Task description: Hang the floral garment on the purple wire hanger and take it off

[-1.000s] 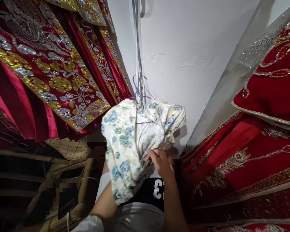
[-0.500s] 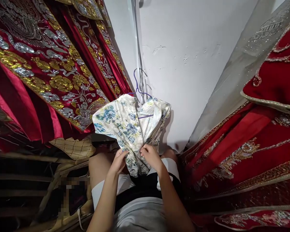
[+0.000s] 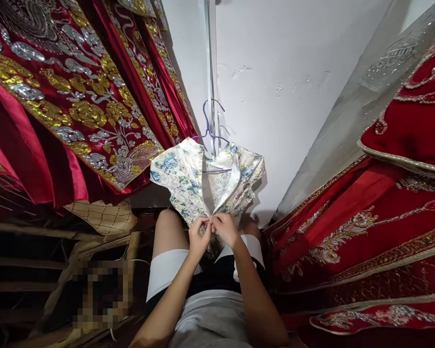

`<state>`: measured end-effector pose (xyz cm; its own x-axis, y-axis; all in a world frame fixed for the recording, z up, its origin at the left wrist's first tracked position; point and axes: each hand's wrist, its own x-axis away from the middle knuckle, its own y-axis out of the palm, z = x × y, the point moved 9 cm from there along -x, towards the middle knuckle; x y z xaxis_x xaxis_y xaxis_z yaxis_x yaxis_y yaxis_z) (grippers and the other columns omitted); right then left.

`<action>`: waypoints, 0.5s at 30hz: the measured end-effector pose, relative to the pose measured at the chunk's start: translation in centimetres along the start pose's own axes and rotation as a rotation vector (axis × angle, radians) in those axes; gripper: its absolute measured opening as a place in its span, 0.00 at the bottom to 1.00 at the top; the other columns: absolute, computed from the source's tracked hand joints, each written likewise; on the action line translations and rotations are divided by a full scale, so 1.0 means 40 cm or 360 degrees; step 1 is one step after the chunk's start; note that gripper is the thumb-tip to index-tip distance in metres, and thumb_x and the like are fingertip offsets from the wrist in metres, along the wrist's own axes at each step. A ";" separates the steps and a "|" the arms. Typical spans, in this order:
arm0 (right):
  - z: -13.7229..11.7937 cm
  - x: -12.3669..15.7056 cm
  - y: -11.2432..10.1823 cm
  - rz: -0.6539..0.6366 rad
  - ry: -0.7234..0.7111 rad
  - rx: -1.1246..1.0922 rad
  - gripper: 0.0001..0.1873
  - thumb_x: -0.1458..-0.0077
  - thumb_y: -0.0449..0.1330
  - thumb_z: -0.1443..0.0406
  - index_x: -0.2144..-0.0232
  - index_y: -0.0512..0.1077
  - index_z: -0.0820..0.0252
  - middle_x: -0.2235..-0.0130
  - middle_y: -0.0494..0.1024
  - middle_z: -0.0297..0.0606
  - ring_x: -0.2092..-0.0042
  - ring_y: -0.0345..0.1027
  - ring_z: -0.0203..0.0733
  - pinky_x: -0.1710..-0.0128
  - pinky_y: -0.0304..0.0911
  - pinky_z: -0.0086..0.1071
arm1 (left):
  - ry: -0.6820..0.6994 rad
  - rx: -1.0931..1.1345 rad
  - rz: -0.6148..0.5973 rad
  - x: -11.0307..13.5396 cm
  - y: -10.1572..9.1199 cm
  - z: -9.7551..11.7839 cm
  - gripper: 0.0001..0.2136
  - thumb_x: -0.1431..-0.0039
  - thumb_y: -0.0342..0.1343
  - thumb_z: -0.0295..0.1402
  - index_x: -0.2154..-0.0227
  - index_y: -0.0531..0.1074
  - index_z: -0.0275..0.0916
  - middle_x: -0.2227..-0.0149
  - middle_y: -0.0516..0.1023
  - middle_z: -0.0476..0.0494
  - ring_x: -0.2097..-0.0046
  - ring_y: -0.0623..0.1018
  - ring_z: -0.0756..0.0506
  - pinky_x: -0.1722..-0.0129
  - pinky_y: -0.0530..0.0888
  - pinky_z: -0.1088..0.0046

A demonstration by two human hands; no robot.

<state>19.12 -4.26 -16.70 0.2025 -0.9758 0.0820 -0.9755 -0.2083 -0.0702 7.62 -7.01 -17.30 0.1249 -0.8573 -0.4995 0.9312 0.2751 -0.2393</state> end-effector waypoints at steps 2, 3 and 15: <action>-0.067 -0.033 -0.043 0.0106 -0.0074 -0.0137 0.08 0.49 0.57 0.63 0.76 0.71 0.60 0.82 0.68 0.28 0.80 0.56 0.32 0.78 0.51 0.27 | 0.0042 -0.0028 -0.0070 -0.002 0.020 -0.002 0.06 0.36 0.51 0.32 0.70 0.68 0.41 0.71 0.71 0.47 0.67 0.73 0.45 0.64 0.70 0.69; -0.116 -0.053 -0.067 0.0170 -0.0126 -0.0207 0.08 0.49 0.59 0.62 0.76 0.71 0.60 0.82 0.68 0.28 0.80 0.55 0.31 0.79 0.50 0.27 | 0.0062 -0.0041 -0.0114 -0.001 0.032 -0.005 0.06 0.36 0.50 0.32 0.70 0.67 0.41 0.71 0.70 0.47 0.67 0.72 0.45 0.64 0.69 0.70; -0.469 -0.099 -0.093 0.0273 -0.0793 -0.0151 0.08 0.41 0.56 0.65 0.71 0.71 0.61 0.79 0.71 0.28 0.81 0.57 0.27 0.80 0.50 0.23 | 0.0284 -0.0085 -0.0366 -0.164 -0.006 0.111 0.06 0.34 0.53 0.33 0.60 0.73 0.40 0.65 0.77 0.43 0.63 0.76 0.45 0.60 0.72 0.68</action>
<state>20.34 1.63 1.90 0.0331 -0.9131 -0.4063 -0.9970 -0.0588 0.0508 8.10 -3.38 -10.28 -0.1538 -0.8112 -0.5642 0.9082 0.1089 -0.4042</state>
